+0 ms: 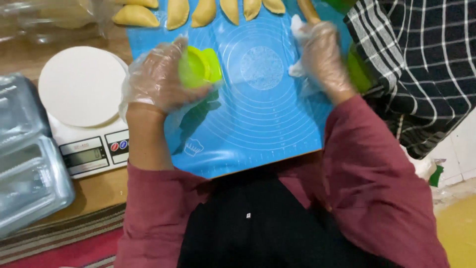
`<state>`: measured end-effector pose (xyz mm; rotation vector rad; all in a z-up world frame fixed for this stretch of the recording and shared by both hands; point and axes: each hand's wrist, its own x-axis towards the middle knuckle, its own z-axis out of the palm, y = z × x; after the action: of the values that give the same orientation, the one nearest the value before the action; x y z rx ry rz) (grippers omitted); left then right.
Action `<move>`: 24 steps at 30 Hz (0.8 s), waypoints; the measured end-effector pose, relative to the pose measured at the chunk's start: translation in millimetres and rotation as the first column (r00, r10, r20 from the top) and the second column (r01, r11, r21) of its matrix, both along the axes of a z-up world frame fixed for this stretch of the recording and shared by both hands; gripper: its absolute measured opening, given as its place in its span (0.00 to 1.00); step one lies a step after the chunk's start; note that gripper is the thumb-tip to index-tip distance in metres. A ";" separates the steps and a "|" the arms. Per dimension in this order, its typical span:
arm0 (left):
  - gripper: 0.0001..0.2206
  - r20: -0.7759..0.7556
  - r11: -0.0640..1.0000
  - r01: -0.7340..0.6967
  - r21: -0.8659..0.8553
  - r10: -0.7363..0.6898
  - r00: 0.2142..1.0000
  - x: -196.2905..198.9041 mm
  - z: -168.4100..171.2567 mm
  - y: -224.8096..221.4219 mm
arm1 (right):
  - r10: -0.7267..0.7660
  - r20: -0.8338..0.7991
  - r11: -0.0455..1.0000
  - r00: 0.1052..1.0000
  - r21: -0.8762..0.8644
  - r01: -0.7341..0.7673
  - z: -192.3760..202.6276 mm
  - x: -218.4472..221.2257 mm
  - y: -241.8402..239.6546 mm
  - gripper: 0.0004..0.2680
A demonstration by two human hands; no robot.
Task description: Preparing pastries by rolling out dough with a rolling pin, placing it on a mold, adding filling, and sealing the mold.
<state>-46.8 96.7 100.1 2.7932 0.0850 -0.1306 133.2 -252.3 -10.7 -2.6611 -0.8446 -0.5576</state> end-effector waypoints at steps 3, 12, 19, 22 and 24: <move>0.49 0.029 0.997 -0.066 -0.029 0.067 0.997 -0.3 8.6 6.5 | 0.259 0.291 0.964 0.921 -0.026 -0.264 -14.9 -73.7 53.1 0.04; 0.47 0.039 0.996 -0.014 -0.087 0.018 0.999 -0.2 3.5 -0.3 | 0.296 -0.947 0.947 0.125 0.308 0.091 89.8 -177.1 79.1 0.12; 0.49 0.015 0.993 -0.060 -0.098 0.061 0.998 2.4 6.9 1.3 | 0.717 -0.362 0.697 0.596 0.370 -0.615 70.1 -177.3 67.5 0.10; 0.48 -0.012 0.994 -0.068 -0.082 0.067 0.998 2.1 1.0 0.4 | 0.791 -0.567 0.534 0.231 0.456 -0.712 89.7 -196.2 60.3 0.08; 0.47 0.019 0.997 -0.050 -0.059 0.052 0.998 2.8 -2.2 -0.7 | 0.835 -0.545 0.429 0.073 0.563 -0.707 111.3 -174.2 58.3 0.04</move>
<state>-43.9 96.0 97.9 2.7309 0.1451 -0.0900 -41.0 -194.0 100.6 -1.4904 -1.5793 0.7846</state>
